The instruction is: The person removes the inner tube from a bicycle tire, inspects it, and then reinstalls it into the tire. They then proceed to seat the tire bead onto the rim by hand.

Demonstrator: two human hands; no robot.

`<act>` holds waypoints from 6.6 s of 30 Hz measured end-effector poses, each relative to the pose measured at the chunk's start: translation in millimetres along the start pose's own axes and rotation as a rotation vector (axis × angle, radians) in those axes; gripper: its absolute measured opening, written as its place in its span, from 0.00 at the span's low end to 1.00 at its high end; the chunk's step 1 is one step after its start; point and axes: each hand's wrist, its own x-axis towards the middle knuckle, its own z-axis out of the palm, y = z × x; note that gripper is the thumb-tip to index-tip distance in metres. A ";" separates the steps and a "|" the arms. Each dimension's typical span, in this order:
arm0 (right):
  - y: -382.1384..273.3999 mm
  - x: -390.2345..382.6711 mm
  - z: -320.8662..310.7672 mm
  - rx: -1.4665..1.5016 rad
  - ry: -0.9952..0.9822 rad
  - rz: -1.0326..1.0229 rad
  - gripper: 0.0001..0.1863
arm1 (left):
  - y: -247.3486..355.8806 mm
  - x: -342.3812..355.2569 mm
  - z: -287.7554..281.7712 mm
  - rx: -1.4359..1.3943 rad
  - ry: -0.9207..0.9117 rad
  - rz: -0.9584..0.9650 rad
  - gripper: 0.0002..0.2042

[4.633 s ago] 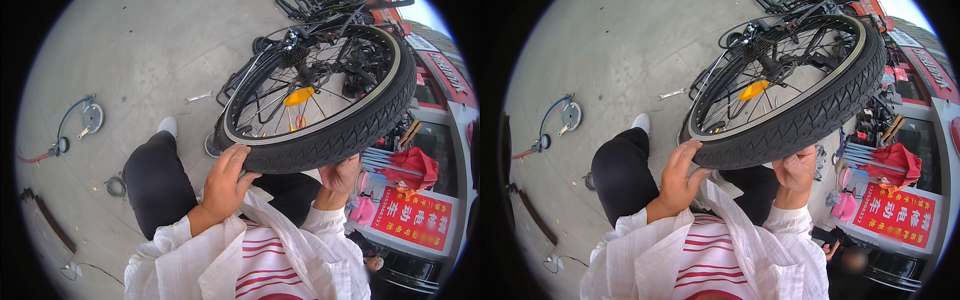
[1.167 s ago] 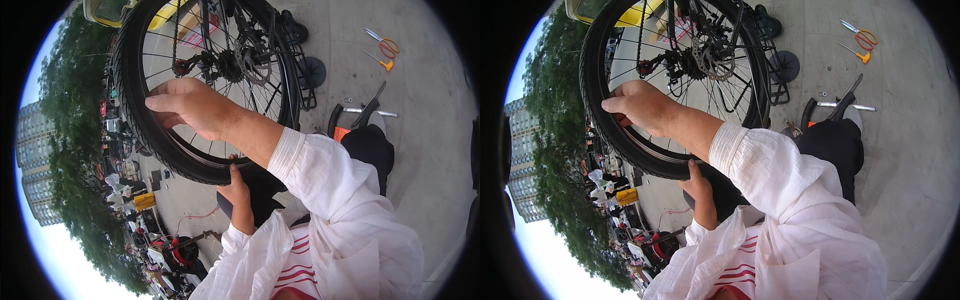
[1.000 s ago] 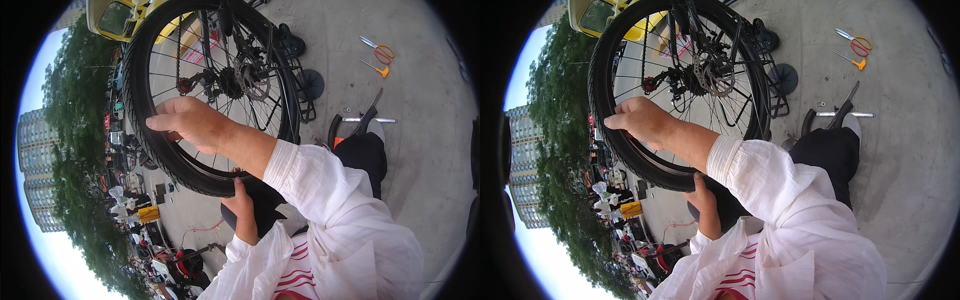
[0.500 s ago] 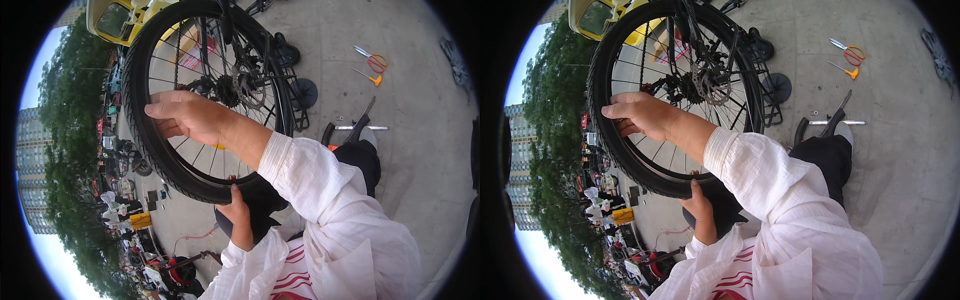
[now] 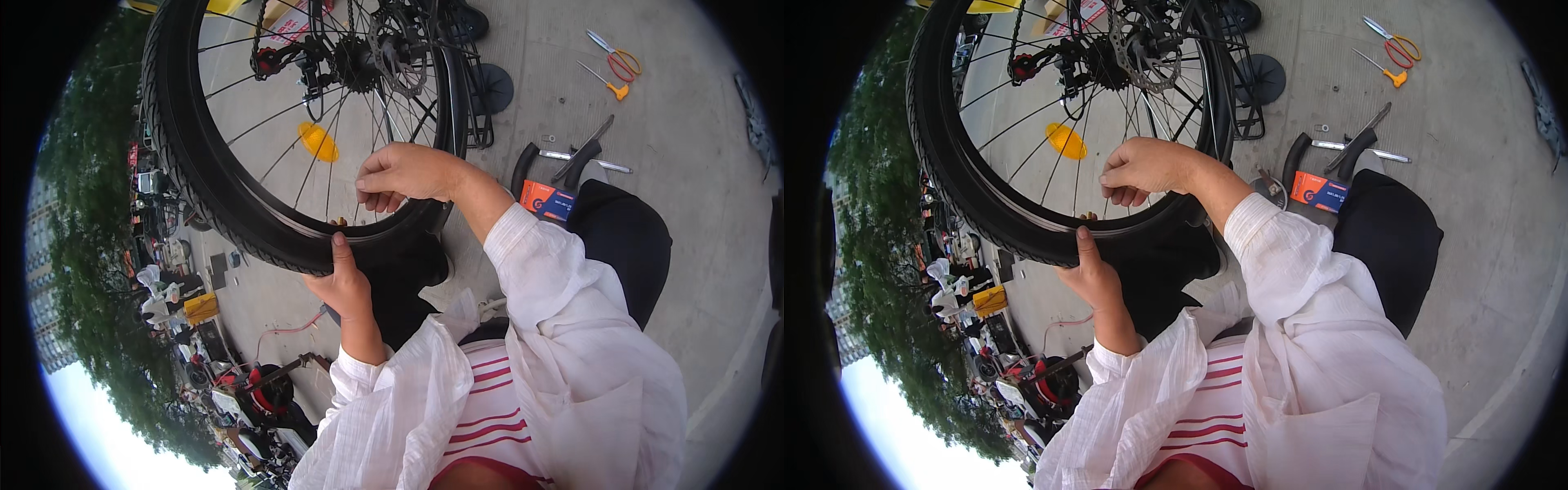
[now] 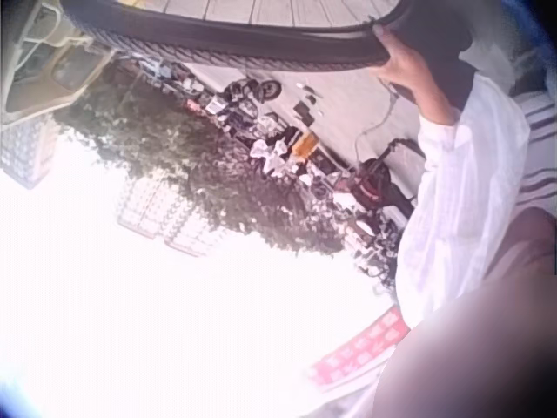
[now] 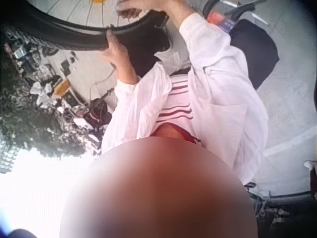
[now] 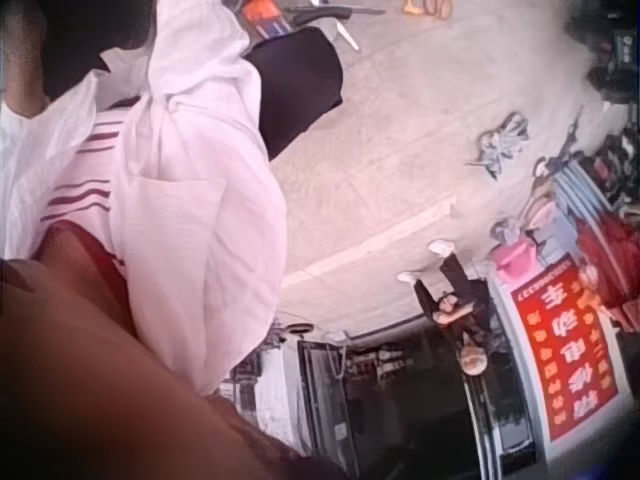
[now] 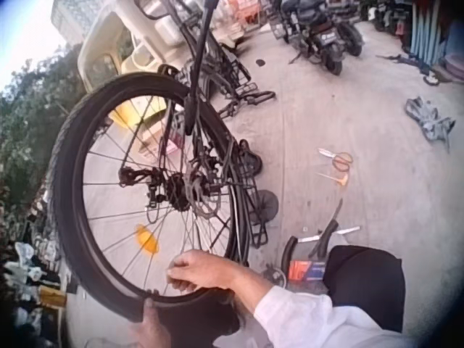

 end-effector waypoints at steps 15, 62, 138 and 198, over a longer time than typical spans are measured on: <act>-5.8 -5.5 44.1 -0.103 0.111 -0.412 0.09 | 32.5 38.7 -19.8 0.028 -0.121 -0.015 0.15; -99.8 22.3 60.8 0.097 -0.031 -0.690 0.18 | 32.3 38.4 -26.3 0.215 -0.128 0.062 0.18; 49.4 1.1 28.7 -0.315 -0.069 0.039 0.26 | 98.7 113.7 10.9 0.021 -0.226 -0.117 0.10; 90.7 -8.5 21.7 -0.359 0.143 -0.091 0.16 | 154.0 179.9 31.1 0.270 -0.385 -0.100 0.15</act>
